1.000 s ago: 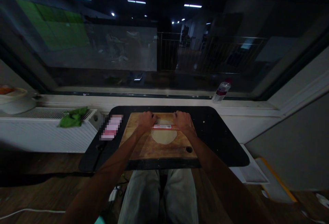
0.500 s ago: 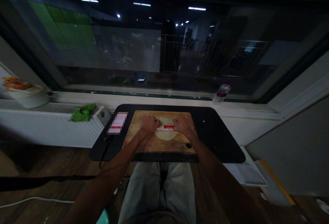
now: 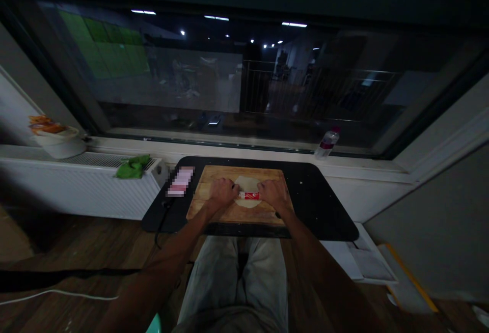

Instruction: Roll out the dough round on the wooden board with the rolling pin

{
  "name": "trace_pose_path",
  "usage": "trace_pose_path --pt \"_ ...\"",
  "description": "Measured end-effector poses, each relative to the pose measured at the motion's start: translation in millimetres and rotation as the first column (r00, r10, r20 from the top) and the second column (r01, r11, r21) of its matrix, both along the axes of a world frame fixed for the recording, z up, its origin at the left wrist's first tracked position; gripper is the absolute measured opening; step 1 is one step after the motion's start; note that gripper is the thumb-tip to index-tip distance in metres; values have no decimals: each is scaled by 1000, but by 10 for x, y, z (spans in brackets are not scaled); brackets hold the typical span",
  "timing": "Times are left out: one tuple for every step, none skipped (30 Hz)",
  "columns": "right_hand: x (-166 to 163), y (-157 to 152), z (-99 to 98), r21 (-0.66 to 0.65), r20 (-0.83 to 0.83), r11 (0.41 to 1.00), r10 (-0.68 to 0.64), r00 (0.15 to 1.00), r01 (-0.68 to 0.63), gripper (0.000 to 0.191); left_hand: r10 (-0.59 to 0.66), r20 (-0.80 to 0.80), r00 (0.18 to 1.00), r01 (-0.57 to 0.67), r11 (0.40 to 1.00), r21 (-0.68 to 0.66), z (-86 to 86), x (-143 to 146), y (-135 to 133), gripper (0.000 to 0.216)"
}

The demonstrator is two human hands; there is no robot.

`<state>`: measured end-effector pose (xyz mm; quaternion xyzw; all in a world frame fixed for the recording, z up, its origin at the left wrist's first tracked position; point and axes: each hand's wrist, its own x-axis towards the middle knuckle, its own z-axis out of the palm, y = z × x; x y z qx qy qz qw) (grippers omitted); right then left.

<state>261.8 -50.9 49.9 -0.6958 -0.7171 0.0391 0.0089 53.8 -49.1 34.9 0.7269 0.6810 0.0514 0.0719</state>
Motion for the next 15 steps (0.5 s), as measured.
trace_pose_path --pt "1 -8 -10 4 -5 1000 -7 1000 7 51 -1 -1 1000 1 1000 1 -2 0 -11 51" --pt "2 -15 -20 7 -10 1000 -12 1000 12 51 -3 -3 1000 3 1000 3 -3 -1 -23 51" --pt "3 -22 -30 9 -15 1000 -16 1000 16 50 -6 -5 1000 6 1000 5 -3 -3 -36 52" --pt "3 -30 -38 10 -20 1000 -19 1000 20 50 -8 -7 1000 8 1000 6 -3 -6 -49 52" --pt "3 -38 -46 11 -25 1000 -22 999 23 49 -7 -9 1000 7 1000 6 -2 -9 -63 52" --pt "3 -47 -53 14 -30 1000 -24 999 25 48 -5 -11 1000 5 1000 7 -1 -14 -78 53" --pt "2 -57 -59 16 -34 999 -28 999 28 48 -5 -12 1000 5 1000 8 -1 -18 -93 52" --pt "1 -68 -64 19 -37 999 -33 999 33 48 -6 -13 1000 6 1000 8 -1 -23 -107 52" --pt "-1 -81 -67 21 -39 999 -38 998 39 48 -6 -13 1000 6 1000 10 -1 -27 -120 52" --pt "-4 -95 -68 23 -41 999 -44 998 45 48 -6 -13 1000 6 1000 12 -2 -30 -132 52" --pt "-7 -109 -66 24 -42 998 -50 998 51 48 -6 -13 1000 6 1000 14 -4 -32 -142 51" --pt "-11 -124 -62 26 -43 998 -54 998 55 47 -4 -15 1000 5 1000 15 -6 -31 -150 51" --pt "-16 -138 -56 28 -43 998 -57 997 58 47 -1 -18 1000 1 1000 17 -9 -28 -157 51" --pt "-21 -152 -49 31 -42 998 -58 997 59 47 5 -20 1000 -5 1000 21 -13 -22 -163 51" --pt "-26 -165 -41 34 -41 998 -60 997 61 48 12 -20 1000 -12 1000 28 -16 -15 -168 51"
